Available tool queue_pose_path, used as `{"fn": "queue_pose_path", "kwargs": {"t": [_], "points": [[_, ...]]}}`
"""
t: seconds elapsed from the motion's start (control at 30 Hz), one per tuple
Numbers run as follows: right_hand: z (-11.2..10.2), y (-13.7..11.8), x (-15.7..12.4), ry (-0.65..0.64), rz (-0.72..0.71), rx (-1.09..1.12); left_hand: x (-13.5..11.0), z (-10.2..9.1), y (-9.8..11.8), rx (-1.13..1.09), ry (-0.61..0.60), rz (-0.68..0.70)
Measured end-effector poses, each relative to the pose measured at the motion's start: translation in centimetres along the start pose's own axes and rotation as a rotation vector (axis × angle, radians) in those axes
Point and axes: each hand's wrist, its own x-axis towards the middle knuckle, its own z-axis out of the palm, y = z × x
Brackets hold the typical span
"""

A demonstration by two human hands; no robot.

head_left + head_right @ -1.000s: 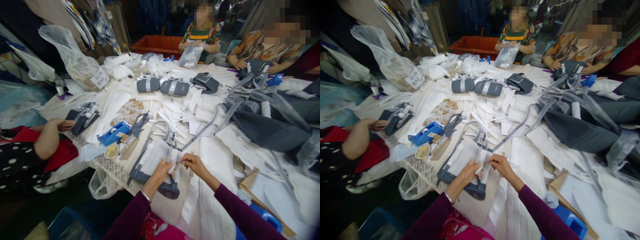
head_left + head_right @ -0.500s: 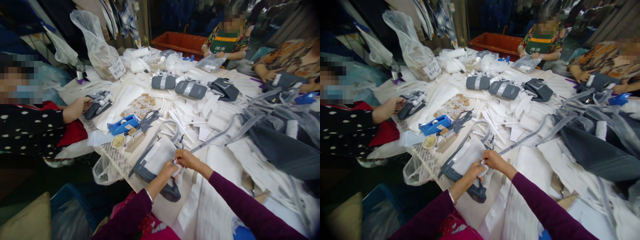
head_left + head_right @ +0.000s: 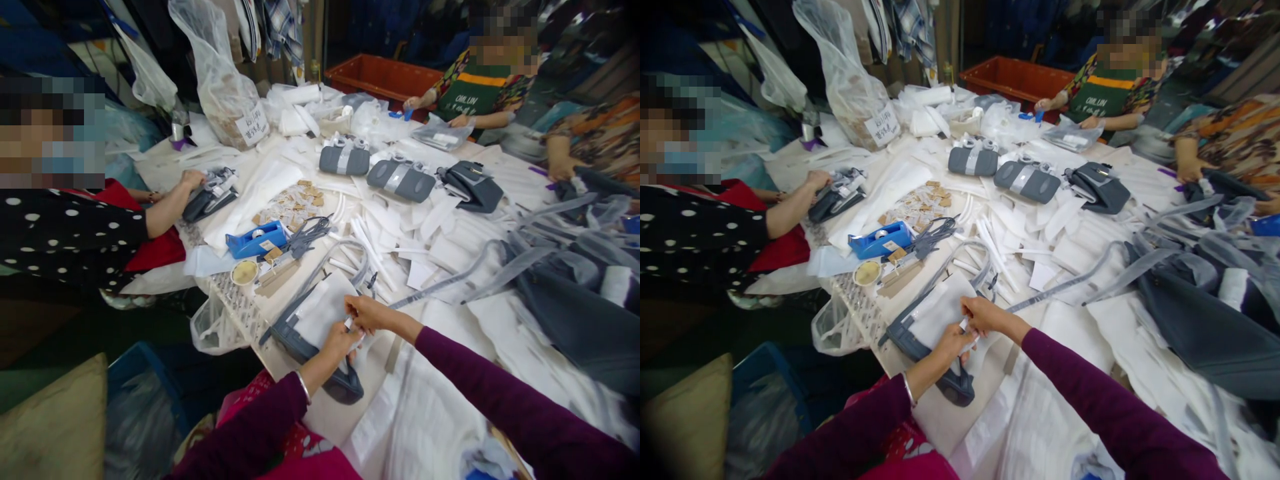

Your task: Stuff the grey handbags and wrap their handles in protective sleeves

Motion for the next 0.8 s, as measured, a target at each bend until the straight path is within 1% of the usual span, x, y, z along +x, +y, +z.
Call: {"fn": "queue_pose_path", "kwargs": {"t": [0.07, 0.13, 0.2, 0.3, 0.43, 0.53, 0.63, 0.7, 0.8], "points": [[-0.4, -0.6, 0.0, -0.018, -0.028, -0.044, -0.1, 0.0, 0.2, -0.019, -0.005, 0.004], [-0.7, -1.0, 0.1, -0.066, -0.058, -0.093, -0.2, 0.0, 0.4, -0.036, -0.006, 0.010], [-0.9, -1.1, 0.3, -0.082, -0.095, -0.175, -0.2, 0.0, 0.6, -0.049, -0.003, 0.012], [-0.8, -1.0, 1.1, -0.047, -0.141, -0.292, -0.2, 0.0, 0.7, -0.064, 0.000, 0.008], [-0.1, -0.7, 1.9, -0.020, -0.176, -0.361, 0.0, 0.0, 0.4, -0.077, 0.022, -0.017], [0.6, -0.3, 1.3, 0.034, -0.256, -0.428, 0.1, -0.1, 0.3, -0.088, 0.053, -0.049], [1.3, 0.5, 0.0, 0.151, -0.393, -0.501, 0.0, -0.1, 0.3, -0.111, 0.067, -0.067], [1.6, 1.3, -0.9, 0.221, -0.443, -0.510, 0.0, -0.1, 0.5, -0.124, 0.066, -0.073], [1.8, 2.2, -2.1, 0.245, -0.501, -0.481, -0.2, -0.1, 0.9, -0.135, 0.048, -0.075]]}}
